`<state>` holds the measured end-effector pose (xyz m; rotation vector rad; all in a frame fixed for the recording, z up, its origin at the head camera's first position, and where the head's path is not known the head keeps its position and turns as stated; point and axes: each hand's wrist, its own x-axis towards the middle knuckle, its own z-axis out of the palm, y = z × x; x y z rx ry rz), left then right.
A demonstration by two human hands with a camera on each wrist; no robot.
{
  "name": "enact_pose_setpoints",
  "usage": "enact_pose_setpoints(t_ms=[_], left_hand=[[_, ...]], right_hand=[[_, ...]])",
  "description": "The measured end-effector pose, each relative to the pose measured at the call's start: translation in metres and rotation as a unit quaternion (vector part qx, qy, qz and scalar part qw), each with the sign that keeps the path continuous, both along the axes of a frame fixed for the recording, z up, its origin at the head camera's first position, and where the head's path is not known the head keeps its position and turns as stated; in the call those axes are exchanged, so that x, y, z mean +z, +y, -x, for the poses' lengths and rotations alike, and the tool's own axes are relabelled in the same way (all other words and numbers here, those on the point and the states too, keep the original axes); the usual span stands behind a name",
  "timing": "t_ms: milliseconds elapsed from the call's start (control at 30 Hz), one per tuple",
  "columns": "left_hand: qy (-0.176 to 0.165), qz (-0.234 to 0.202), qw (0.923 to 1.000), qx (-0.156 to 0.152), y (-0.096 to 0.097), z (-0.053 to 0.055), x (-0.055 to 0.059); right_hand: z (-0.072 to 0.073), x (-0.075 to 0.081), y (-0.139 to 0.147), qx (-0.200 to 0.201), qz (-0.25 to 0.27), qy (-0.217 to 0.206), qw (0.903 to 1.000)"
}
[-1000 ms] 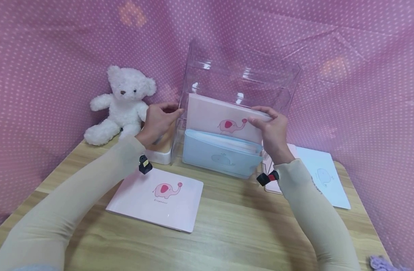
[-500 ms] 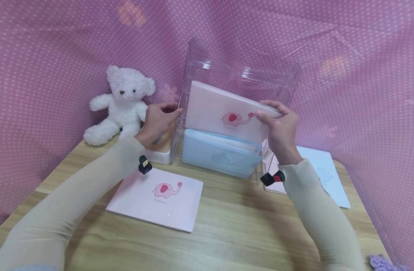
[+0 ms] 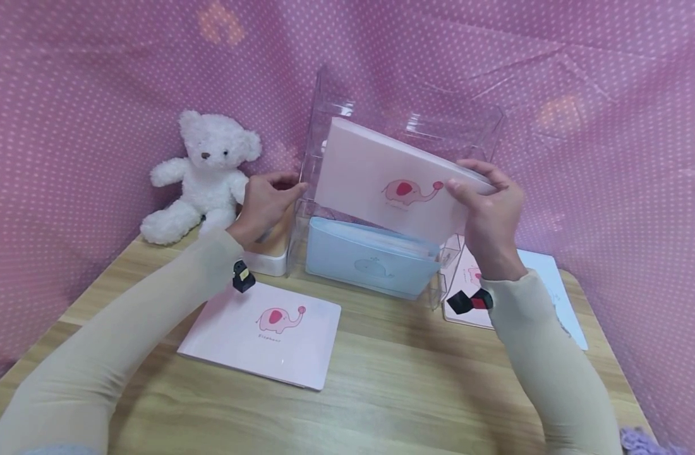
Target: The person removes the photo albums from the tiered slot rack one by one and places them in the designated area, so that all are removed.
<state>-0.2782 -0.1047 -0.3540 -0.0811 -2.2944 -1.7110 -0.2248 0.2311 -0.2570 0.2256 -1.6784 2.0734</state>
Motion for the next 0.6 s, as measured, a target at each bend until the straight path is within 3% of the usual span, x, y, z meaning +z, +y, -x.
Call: enact_pose_setpoints(t_ms=[300,600], left_hand=[[-0.001,-0.004,1.0000,0.000,0.000,0.001,-0.001],[0.004,-0.006,1.0000,-0.002,-0.001,0.000,-0.001]], right_hand=[[-0.015,0.012,0.007,-0.018,0.025,0.031,0.9990],[-0.029,0.012,0.019,-0.034,0.040,0.041,0.9978]])
